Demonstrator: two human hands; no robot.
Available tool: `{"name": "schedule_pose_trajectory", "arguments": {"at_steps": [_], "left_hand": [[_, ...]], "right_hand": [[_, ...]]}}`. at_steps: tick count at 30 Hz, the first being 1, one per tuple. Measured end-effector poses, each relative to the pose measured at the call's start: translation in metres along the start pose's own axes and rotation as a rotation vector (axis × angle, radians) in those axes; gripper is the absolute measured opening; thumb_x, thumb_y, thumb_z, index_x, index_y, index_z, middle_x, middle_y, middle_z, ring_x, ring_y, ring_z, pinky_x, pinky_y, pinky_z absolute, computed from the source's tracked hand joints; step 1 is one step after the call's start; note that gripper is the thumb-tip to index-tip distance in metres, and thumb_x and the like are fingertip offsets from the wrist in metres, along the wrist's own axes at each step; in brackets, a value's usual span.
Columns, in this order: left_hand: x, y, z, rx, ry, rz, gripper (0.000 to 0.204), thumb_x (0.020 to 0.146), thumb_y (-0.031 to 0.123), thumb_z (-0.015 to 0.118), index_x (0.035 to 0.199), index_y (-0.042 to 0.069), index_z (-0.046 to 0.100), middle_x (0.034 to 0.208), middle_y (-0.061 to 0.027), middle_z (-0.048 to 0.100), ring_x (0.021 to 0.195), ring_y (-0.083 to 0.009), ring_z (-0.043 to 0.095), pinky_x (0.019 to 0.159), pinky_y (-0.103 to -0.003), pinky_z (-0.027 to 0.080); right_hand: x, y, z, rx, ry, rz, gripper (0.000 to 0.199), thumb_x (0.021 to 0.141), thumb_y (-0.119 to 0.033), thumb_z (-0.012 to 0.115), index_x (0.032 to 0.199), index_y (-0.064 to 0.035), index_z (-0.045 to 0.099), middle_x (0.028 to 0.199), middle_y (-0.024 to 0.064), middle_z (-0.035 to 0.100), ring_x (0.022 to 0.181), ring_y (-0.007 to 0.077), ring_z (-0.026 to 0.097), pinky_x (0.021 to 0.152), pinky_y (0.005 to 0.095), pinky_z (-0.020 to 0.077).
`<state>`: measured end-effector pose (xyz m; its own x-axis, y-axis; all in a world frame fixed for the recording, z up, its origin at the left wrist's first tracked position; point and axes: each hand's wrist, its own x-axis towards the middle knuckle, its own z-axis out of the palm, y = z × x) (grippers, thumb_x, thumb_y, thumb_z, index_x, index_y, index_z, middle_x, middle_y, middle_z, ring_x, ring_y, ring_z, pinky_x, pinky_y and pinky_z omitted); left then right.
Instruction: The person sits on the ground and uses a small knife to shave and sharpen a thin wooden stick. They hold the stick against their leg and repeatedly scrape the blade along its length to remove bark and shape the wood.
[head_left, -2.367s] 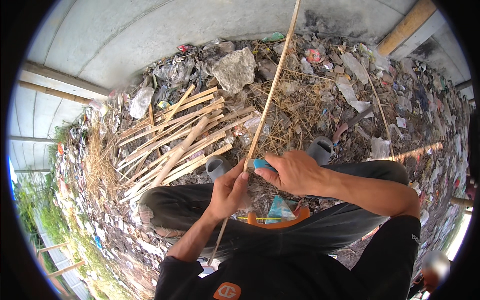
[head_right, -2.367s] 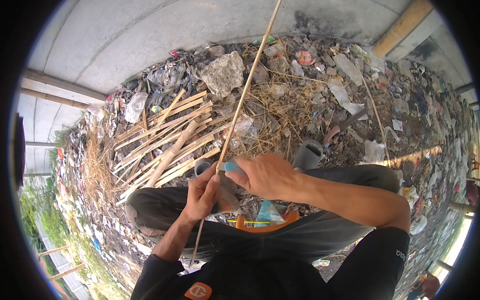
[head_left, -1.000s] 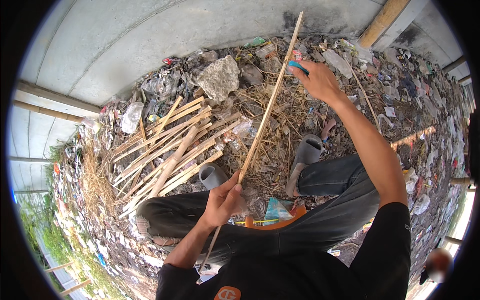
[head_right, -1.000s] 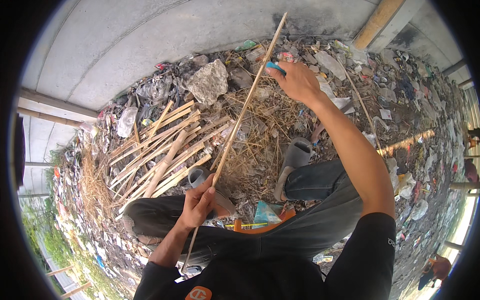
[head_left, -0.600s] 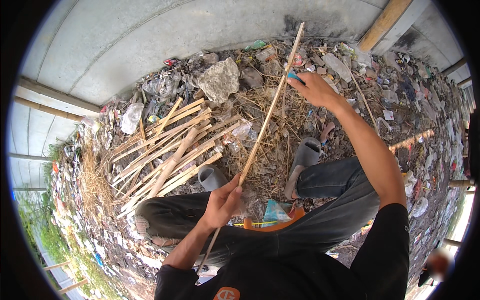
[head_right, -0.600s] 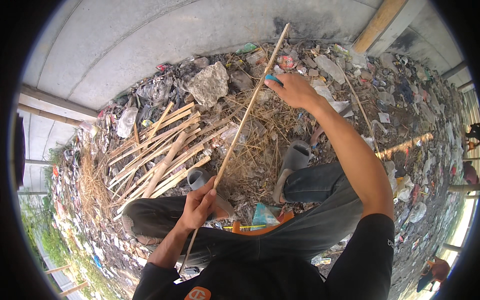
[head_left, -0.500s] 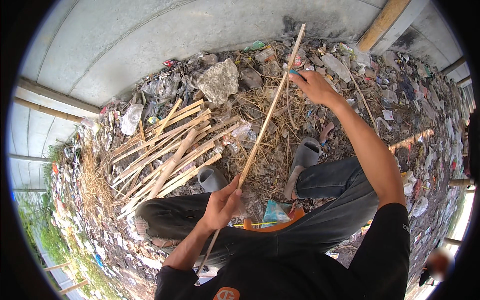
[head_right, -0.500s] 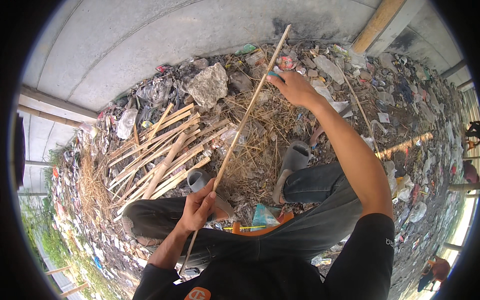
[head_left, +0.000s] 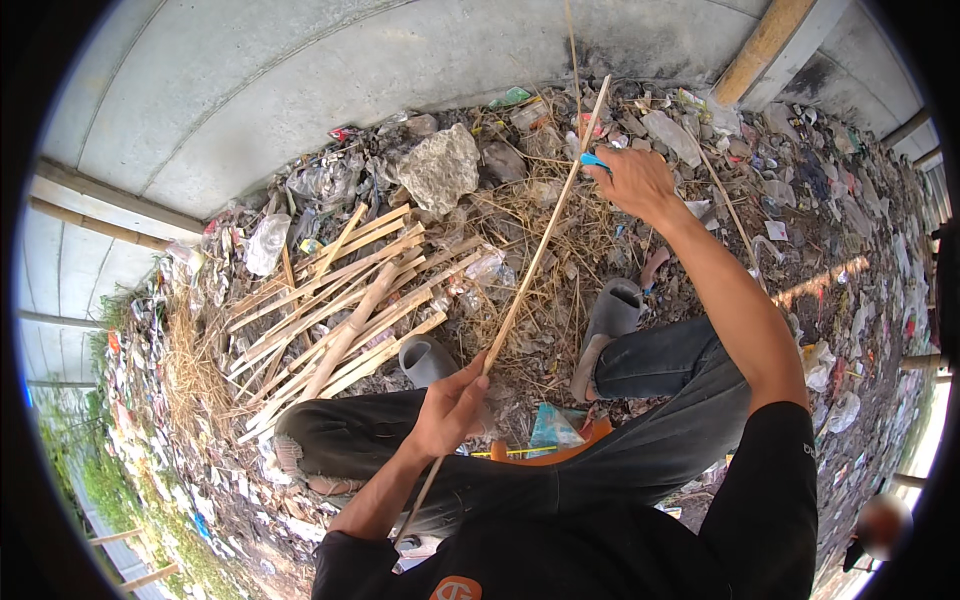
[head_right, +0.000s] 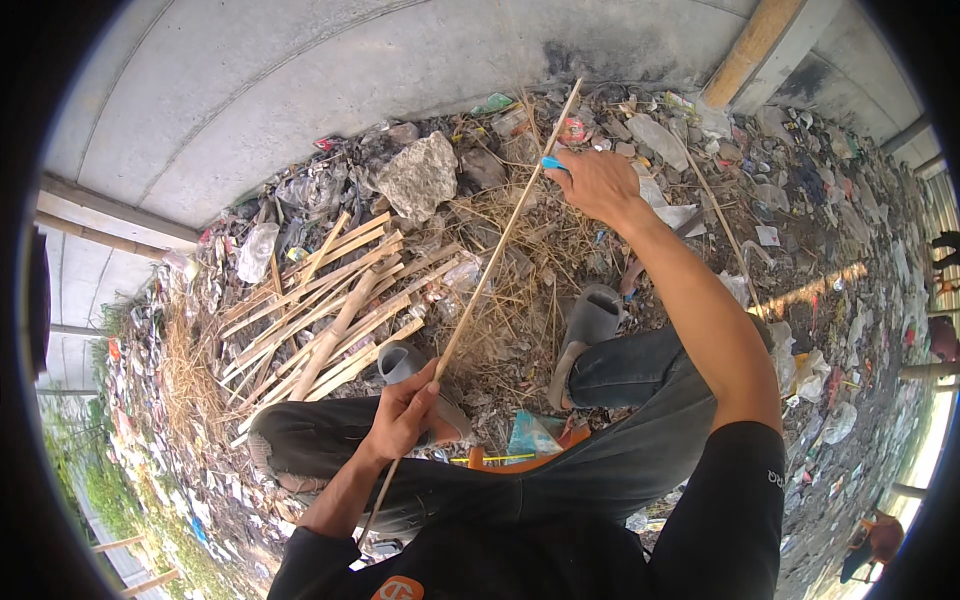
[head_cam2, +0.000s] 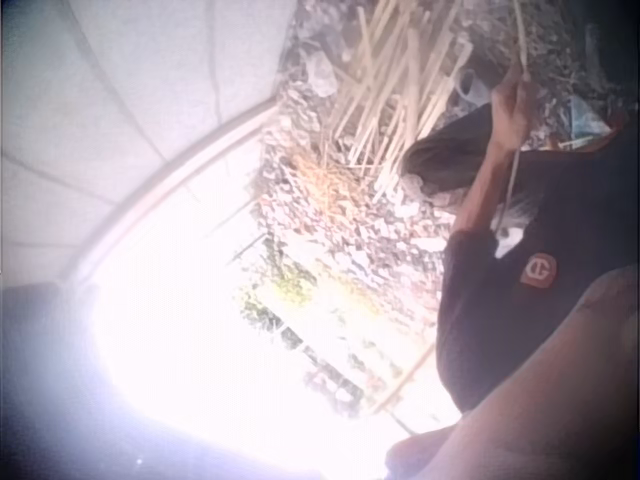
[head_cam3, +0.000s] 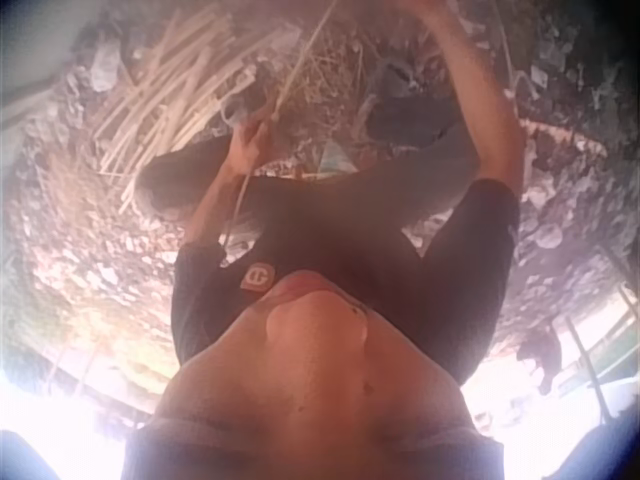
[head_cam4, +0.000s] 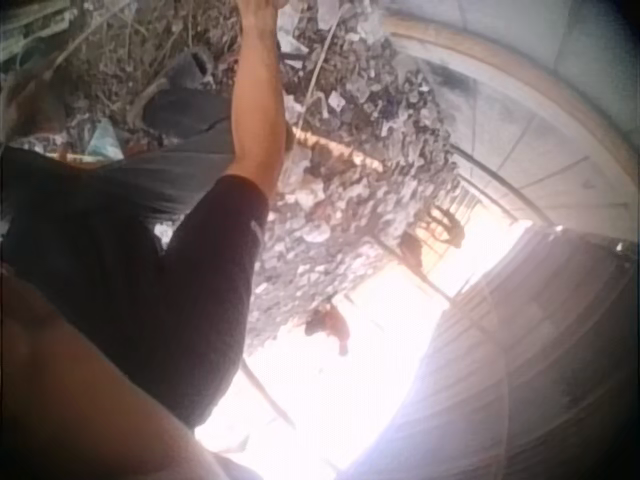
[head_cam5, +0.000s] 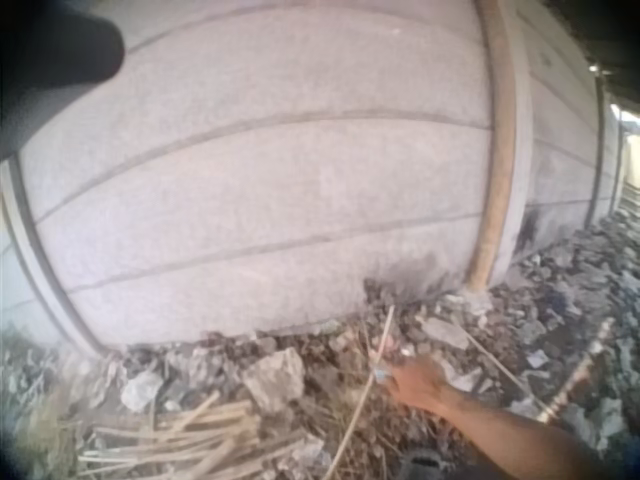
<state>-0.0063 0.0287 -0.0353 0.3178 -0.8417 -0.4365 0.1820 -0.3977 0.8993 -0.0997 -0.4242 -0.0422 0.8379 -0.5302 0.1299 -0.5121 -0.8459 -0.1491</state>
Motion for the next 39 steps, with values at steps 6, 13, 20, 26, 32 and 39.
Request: {"name": "schedule_pose_trajectory", "arguments": {"at_steps": [6,13,20,26,32,39], "left_hand": [[0.000,0.000,-0.001,-0.052,0.005,-0.005,0.058,0.114,0.026,0.056,0.157,-0.011,0.043,0.086,0.0052,0.058,0.080,-0.0025,0.050,0.070,-0.022,0.044],[-0.002,0.004,-0.001,-0.036,-0.019,-0.014,0.060,0.114,0.027,0.056,0.159,-0.010,0.042,0.081,0.0067,0.055,0.073,-0.0015,0.048,0.064,-0.022,0.042],[-0.006,0.019,0.005,0.134,0.003,0.024,0.056,0.114,0.024,0.056,0.158,-0.008,0.045,0.076,0.0062,0.052,0.069,-0.0020,0.046,0.062,-0.022,0.040],[-0.006,0.017,0.003,0.160,-0.016,0.034,0.057,0.114,0.024,0.056,0.159,-0.008,0.043,0.076,0.0036,0.056,0.068,-0.0036,0.050,0.063,-0.024,0.044],[-0.006,0.016,0.004,0.179,-0.017,0.033,0.056,0.113,0.023,0.056,0.158,-0.009,0.044,0.072,0.0005,0.059,0.065,-0.0062,0.054,0.062,-0.026,0.048],[-0.003,0.011,0.006,0.358,-0.015,0.171,0.054,0.112,0.019,0.056,0.156,-0.010,0.045,0.070,-0.0023,0.060,0.066,-0.0095,0.057,0.064,-0.030,0.050]], "right_hand": [[-0.002,0.023,-0.011,0.185,0.023,-0.067,0.049,0.096,-0.053,0.072,0.123,-0.0124,0.074,0.079,0.0160,0.075,0.074,0.0373,0.073,0.069,0.0475,0.0575],[0.003,0.006,-0.005,0.213,0.187,-0.139,0.056,0.094,-0.056,0.077,0.128,-0.0116,0.074,0.115,0.0092,0.074,0.092,0.0311,0.075,0.077,0.0430,0.0600],[0.006,0.019,0.011,0.262,0.182,-0.108,0.045,0.099,-0.052,0.073,0.120,-0.0123,0.079,0.131,0.0028,0.068,0.101,0.0249,0.074,0.083,0.0410,0.0608],[0.003,0.014,0.009,0.321,0.112,-0.115,0.034,0.101,-0.039,0.074,0.113,-0.0080,0.080,0.126,0.0058,0.071,0.098,0.0292,0.074,0.084,0.0439,0.0591],[0.015,0.015,0.015,0.556,0.049,0.029,0.028,0.102,-0.029,0.072,0.112,-0.0041,0.078,0.095,0.0133,0.078,0.093,0.0324,0.074,0.083,0.0426,0.0554],[0.023,0.012,-0.008,0.961,0.181,0.396,0.034,0.108,-0.037,0.066,0.108,-0.0033,0.075,0.087,0.0055,0.073,0.068,0.0080,0.058,0.060,0.0321,0.0457]]}}
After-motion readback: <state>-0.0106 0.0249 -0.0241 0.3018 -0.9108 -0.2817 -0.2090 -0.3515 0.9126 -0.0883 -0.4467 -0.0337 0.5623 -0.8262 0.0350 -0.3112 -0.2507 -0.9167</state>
